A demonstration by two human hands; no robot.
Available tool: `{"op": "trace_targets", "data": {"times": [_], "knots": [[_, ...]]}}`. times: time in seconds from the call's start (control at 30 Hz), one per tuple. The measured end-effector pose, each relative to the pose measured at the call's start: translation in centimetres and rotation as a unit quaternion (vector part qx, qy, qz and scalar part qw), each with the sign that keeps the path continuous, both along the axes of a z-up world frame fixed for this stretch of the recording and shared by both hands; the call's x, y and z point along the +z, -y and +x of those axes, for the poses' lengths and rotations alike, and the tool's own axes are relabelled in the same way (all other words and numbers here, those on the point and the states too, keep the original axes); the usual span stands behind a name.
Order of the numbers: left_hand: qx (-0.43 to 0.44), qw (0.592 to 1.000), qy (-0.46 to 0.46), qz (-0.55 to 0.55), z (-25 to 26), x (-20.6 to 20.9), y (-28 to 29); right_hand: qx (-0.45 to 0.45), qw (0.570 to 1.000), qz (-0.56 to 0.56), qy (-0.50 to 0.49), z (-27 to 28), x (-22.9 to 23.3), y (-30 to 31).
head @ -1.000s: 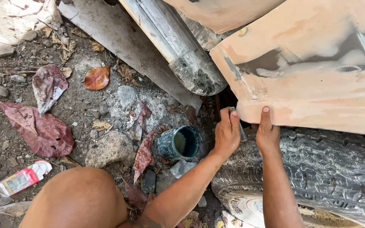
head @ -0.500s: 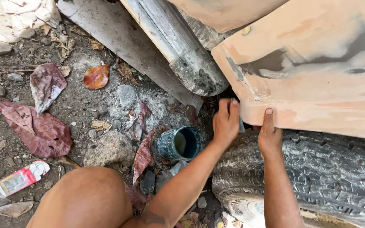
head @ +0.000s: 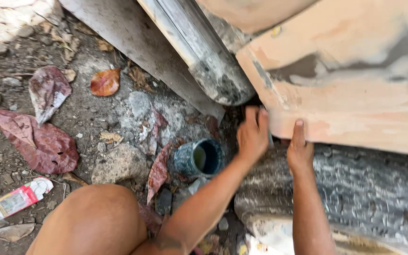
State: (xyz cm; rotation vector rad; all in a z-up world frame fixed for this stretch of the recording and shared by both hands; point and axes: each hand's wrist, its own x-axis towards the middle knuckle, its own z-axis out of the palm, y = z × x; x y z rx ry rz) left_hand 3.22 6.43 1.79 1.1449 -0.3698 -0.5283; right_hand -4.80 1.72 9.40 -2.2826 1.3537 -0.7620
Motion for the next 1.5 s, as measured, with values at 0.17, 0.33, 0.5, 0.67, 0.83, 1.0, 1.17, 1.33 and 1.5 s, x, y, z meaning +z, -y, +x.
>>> {"op": "trace_targets", "data": {"times": [0.17, 0.33, 0.5, 0.67, 0.83, 1.0, 1.17, 1.33, 1.5], "knots": [[-0.017, 1.000, -0.006, -0.018, -0.5, 0.0, 0.3, -0.016, 1.000, 0.000, 0.024, -1.1, -1.4, 2.4], [-0.017, 0.998, -0.043, -0.031, 0.6, -1.0, 1.9, -0.020, 1.000, 0.001, 0.016, -0.9, -0.9, 1.4], [0.000, 0.999, 0.011, -0.037, -1.4, 0.4, -1.0, -0.016, 1.000, 0.008, 0.005, 0.1, -0.4, 0.8], [-0.049, 0.997, -0.065, -0.007, 0.7, -0.7, 1.7, -0.010, 1.000, 0.005, 0.023, -1.2, -1.5, 2.3], [-0.003, 0.998, -0.035, -0.052, -1.7, 0.1, -0.5, 0.005, 0.999, 0.009, 0.046, -0.2, -0.7, 0.8], [-0.017, 0.998, -0.051, -0.039, 0.7, -2.5, 3.4, 0.004, 0.999, 0.030, 0.037, 0.0, -0.2, 0.2], [0.007, 0.996, -0.050, -0.077, -2.0, 0.1, -0.1, 0.016, 0.999, 0.025, 0.030, -0.9, -0.7, 2.1], [-0.009, 0.998, -0.049, -0.049, -1.1, -1.5, 1.8, 0.020, 0.999, 0.036, 0.032, -2.2, -2.0, 3.9], [-0.028, 0.996, -0.074, -0.034, -1.7, -0.2, 0.1, 0.042, 0.998, 0.040, 0.019, -2.3, -2.0, 4.0]]}}
